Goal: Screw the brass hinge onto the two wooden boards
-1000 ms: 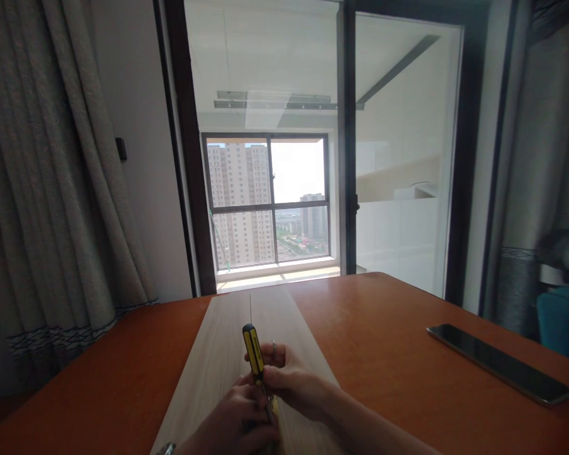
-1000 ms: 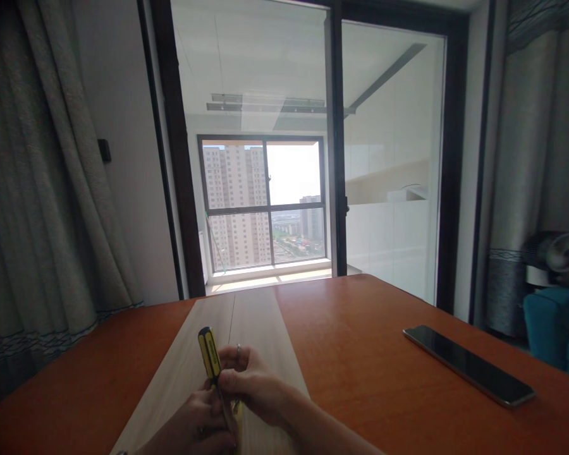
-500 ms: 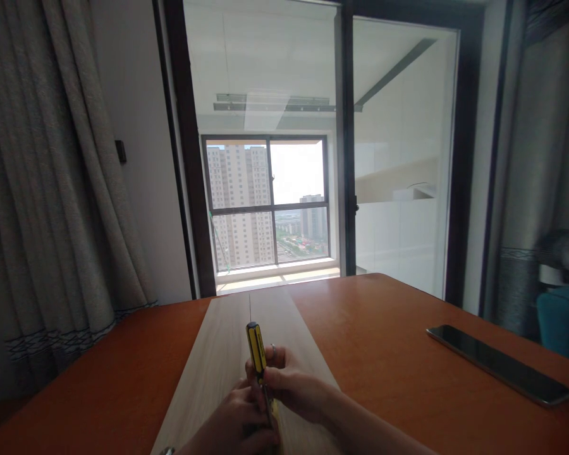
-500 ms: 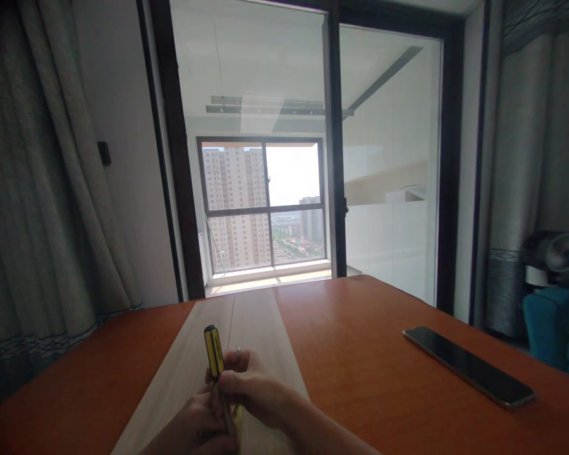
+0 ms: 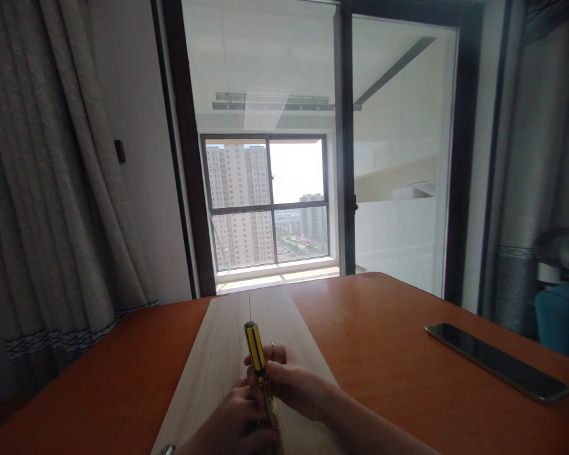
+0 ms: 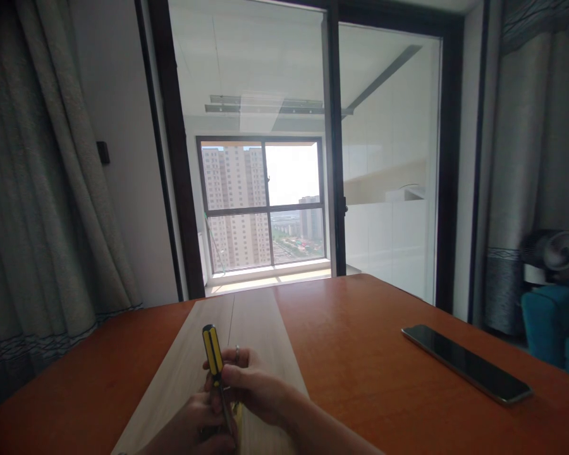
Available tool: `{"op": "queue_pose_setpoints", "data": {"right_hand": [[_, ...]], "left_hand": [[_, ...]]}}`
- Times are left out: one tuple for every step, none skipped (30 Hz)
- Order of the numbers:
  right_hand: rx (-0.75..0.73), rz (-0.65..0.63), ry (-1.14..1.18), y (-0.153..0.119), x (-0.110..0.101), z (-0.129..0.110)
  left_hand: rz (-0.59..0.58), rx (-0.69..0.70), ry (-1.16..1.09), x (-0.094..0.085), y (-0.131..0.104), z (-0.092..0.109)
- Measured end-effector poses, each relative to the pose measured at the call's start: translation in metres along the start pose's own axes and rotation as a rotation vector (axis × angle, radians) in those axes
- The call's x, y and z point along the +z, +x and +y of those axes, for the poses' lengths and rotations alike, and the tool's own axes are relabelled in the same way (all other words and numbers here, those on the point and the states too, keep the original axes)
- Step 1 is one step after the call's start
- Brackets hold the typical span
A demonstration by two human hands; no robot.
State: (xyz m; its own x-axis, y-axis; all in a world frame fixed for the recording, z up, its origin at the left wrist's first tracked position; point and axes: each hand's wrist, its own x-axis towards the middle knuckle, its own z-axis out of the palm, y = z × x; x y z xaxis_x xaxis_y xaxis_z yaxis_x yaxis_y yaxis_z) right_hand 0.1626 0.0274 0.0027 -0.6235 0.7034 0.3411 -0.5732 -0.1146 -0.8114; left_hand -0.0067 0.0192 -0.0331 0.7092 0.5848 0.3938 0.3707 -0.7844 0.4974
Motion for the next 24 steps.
{"op": "queue_pose_setpoints", "data": {"right_hand": [[-0.005,0.004,-0.007,0.0,0.0,0.001],[-0.008,0.013,-0.013,0.0,-0.001,0.001],[-0.007,0.022,-0.019,0.0,-0.001,0.002],[-0.001,0.032,-0.024,0.0,-0.001,0.003],[0.005,0.036,-0.029,0.0,-0.001,0.003],[0.011,0.037,-0.033,0.001,-0.001,0.004],[0.016,0.036,-0.035,0.001,-0.001,0.004],[0.016,0.038,-0.035,0.001,0.0,0.004],[0.013,0.039,-0.033,0.001,0.0,0.004],[0.006,0.043,-0.027,0.001,0.001,0.003],[0.0,0.048,-0.02,0.001,0.001,0.003],[-0.001,0.052,-0.011,0.001,0.001,0.003],[0.002,0.054,-0.003,0.001,0.001,0.002],[0.009,0.052,0.001,0.001,0.0,0.002],[0.016,0.047,0.003,0.001,0.0,0.002],[0.021,0.04,0.005,0.001,-0.001,0.002],[0.025,0.033,0.008,0.001,-0.001,0.002],[0.025,0.028,0.014,0.001,-0.002,0.002],[0.022,0.026,0.021,0.001,-0.002,0.002],[0.017,0.029,0.028,0.001,-0.002,0.002],[0.011,0.03,0.03,0.0,-0.001,0.002],[0.007,0.027,0.021,0.0,-0.001,0.002],[0.004,0.018,0.005,0.0,0.0,0.002],[0.003,0.012,-0.016,0.0,0.0,0.001]], "left_hand": [[-0.012,0.004,0.0,0.0,0.0,-0.001],[-0.023,0.015,-0.001,0.0,0.0,-0.002],[-0.028,0.025,-0.003,0.0,0.001,-0.002],[-0.028,0.028,-0.005,-0.001,0.001,-0.002],[-0.024,0.024,-0.007,-0.001,0.001,-0.002],[-0.018,0.017,-0.01,-0.001,0.001,-0.002],[-0.013,0.008,-0.013,-0.001,0.001,-0.001],[-0.014,0.002,-0.016,-0.002,0.001,0.0],[-0.019,-0.004,-0.019,-0.002,0.001,0.001],[-0.026,-0.005,-0.021,-0.003,0.001,0.003],[-0.034,-0.005,-0.022,-0.004,0.001,0.004],[-0.041,-0.004,-0.022,-0.004,0.001,0.006],[-0.043,-0.002,-0.023,-0.005,0.002,0.007],[-0.042,-0.005,-0.025,-0.005,0.002,0.008],[-0.032,-0.013,-0.03,-0.006,0.002,0.009],[-0.022,-0.019,-0.037,-0.006,0.001,0.009],[-0.013,-0.022,-0.043,-0.005,0.001,0.009],[-0.008,-0.019,-0.047,-0.005,0.001,0.009],[-0.008,-0.011,-0.05,-0.005,0.001,0.009],[-0.013,0.003,-0.051,-0.005,0.001,0.008],[-0.015,0.02,-0.053,-0.004,0.001,0.007],[-0.018,0.029,-0.054,-0.004,0.001,0.006],[-0.018,0.028,-0.055,-0.004,0.001,0.006],[-0.019,0.017,-0.058,-0.004,0.001,0.005]]}}
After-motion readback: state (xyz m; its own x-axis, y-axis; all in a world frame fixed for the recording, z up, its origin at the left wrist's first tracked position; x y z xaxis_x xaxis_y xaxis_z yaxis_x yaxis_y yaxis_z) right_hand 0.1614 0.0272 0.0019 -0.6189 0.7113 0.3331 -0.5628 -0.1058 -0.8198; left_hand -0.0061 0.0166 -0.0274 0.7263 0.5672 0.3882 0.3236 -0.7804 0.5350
